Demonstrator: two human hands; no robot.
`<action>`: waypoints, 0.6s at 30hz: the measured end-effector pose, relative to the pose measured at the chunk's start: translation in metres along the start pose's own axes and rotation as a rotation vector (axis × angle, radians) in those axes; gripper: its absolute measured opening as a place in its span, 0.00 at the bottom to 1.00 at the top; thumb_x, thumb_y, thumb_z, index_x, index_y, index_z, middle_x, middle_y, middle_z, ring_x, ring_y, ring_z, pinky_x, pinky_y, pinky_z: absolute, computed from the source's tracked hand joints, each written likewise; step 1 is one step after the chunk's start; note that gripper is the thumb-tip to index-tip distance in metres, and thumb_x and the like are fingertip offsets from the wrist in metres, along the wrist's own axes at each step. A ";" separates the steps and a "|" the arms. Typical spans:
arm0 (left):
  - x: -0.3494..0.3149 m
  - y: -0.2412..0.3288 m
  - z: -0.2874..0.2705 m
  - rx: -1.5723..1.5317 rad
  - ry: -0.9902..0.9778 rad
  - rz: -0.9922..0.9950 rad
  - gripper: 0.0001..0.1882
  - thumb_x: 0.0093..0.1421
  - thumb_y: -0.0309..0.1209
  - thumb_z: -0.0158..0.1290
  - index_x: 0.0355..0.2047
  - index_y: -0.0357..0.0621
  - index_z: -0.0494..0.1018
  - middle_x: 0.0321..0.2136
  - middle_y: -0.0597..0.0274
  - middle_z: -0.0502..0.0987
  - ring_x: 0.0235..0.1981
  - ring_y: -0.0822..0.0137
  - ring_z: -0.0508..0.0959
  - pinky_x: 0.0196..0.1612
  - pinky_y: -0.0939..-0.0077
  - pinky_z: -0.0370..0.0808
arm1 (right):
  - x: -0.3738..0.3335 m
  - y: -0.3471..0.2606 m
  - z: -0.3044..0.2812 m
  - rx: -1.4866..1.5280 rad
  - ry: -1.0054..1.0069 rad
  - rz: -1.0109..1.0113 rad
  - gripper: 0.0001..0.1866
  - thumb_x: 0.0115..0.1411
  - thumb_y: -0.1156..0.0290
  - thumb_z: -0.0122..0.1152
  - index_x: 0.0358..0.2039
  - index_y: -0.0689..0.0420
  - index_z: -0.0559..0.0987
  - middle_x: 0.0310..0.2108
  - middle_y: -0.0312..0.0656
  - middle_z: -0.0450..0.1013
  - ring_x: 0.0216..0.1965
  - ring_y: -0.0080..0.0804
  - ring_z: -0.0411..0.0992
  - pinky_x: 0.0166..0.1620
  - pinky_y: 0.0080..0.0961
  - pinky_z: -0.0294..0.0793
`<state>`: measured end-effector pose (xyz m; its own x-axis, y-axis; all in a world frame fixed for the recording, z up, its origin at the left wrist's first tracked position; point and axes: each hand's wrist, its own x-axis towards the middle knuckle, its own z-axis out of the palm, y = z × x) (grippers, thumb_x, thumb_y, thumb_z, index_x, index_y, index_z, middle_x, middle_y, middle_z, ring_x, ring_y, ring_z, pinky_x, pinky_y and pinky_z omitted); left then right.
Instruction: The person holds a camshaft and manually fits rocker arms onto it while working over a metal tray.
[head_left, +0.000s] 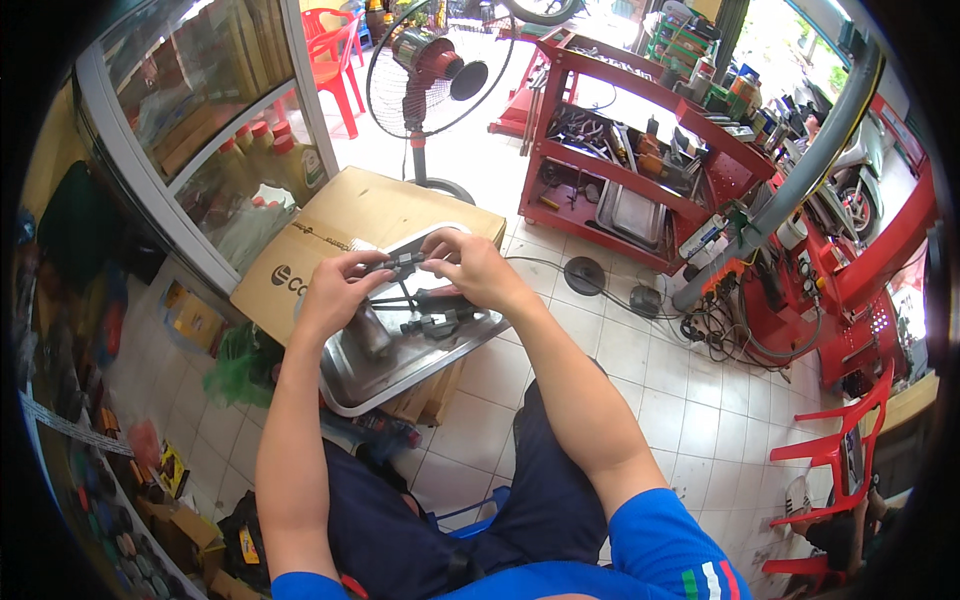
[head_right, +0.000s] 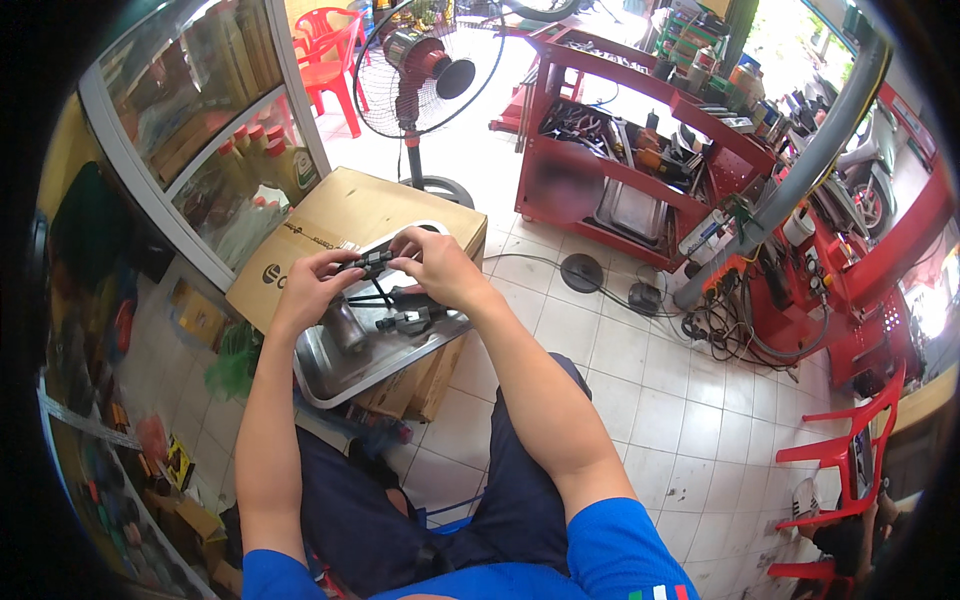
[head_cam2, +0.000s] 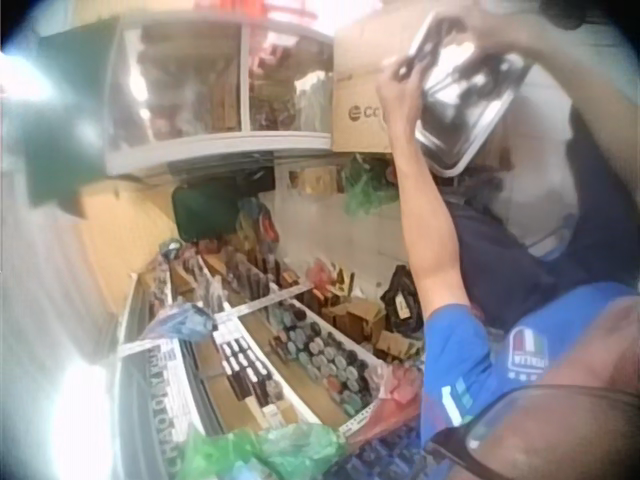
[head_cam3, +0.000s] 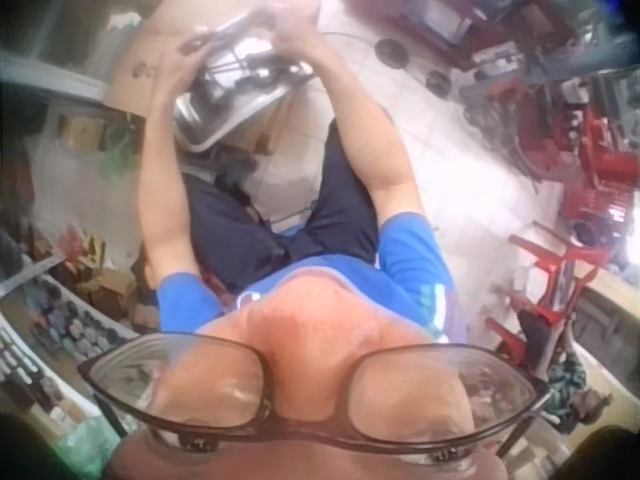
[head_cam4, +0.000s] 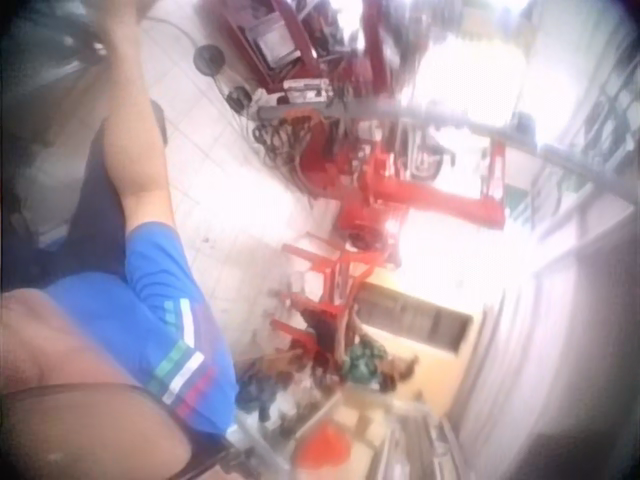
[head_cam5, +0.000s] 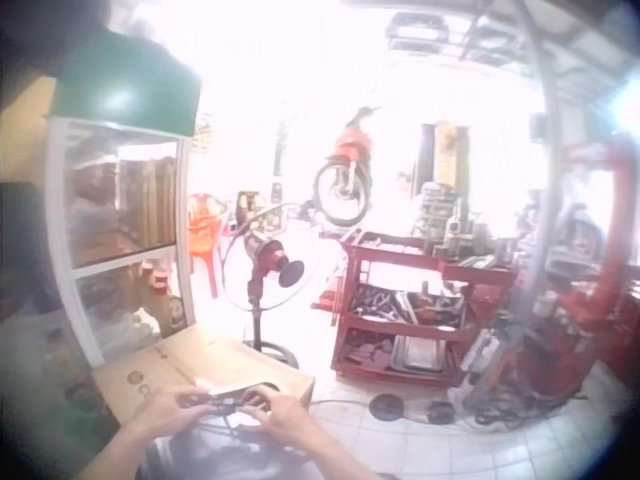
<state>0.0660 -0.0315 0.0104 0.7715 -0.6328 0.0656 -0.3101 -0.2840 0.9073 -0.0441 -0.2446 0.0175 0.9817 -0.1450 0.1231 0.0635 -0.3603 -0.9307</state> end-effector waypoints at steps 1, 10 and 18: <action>0.000 0.000 0.001 0.001 -0.002 0.006 0.17 0.61 0.28 0.65 0.49 0.36 0.80 0.33 0.61 0.84 0.33 0.77 0.79 0.36 0.83 0.73 | 0.000 -0.001 0.000 -0.015 -0.002 0.004 0.11 0.63 0.76 0.65 0.44 0.66 0.76 0.40 0.49 0.78 0.40 0.31 0.78 0.36 0.26 0.88; 0.002 -0.004 0.002 0.001 0.002 0.054 0.16 0.60 0.30 0.66 0.48 0.39 0.82 0.32 0.59 0.84 0.33 0.73 0.81 0.36 0.80 0.76 | 0.004 0.012 0.001 -0.109 0.020 -0.003 0.12 0.64 0.70 0.65 0.42 0.65 0.80 0.35 0.47 0.79 0.37 0.32 0.79 0.35 0.27 0.85; 0.002 -0.003 0.002 -0.007 -0.004 0.036 0.16 0.59 0.30 0.66 0.48 0.39 0.81 0.35 0.59 0.84 0.36 0.72 0.82 0.39 0.78 0.77 | 0.000 0.011 -0.001 -0.043 0.004 -0.091 0.14 0.64 0.70 0.67 0.45 0.64 0.77 0.36 0.46 0.78 0.39 0.29 0.78 0.39 0.28 0.81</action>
<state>0.0673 -0.0338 0.0071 0.7574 -0.6457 0.0966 -0.3341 -0.2561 0.9071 -0.0432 -0.2492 0.0074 0.9716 -0.1130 0.2079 0.1447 -0.4116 -0.8998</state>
